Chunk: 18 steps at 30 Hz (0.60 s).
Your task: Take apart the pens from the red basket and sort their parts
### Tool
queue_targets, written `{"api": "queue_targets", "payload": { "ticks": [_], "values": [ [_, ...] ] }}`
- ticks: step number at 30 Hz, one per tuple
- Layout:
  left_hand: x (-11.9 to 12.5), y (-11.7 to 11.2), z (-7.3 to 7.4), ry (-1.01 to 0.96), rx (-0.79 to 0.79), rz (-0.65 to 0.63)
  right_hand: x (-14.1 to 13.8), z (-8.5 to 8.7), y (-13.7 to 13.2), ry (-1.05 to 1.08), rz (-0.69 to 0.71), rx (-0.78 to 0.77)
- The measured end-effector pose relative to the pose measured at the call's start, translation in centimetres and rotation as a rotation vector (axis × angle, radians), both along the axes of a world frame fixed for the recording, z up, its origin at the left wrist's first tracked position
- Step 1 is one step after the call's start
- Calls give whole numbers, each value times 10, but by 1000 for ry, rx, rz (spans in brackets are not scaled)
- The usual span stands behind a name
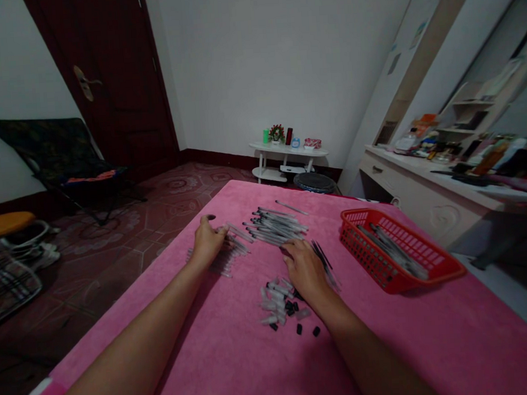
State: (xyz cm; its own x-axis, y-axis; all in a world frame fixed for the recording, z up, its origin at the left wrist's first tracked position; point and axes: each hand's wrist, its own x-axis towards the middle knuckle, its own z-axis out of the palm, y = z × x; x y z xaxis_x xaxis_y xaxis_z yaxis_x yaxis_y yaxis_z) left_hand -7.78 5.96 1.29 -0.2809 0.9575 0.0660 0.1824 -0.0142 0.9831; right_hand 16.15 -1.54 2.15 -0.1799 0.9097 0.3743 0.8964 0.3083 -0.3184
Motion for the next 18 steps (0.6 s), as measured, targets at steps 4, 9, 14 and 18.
{"api": "queue_targets", "payload": {
  "ticks": [4,9,14,18],
  "values": [
    [2,-1,-1,-10,14,-22,-1,0,3,-59,-12,-20],
    [5,1,-8,17,59,-108,-1,-3,4,-175,-88,-38],
    [10,3,-12,-73,58,-194,2,-2,2,-227,-140,-75],
    [11,0,-10,-173,38,-232,5,1,0,-191,-152,-68]
  ]
}}
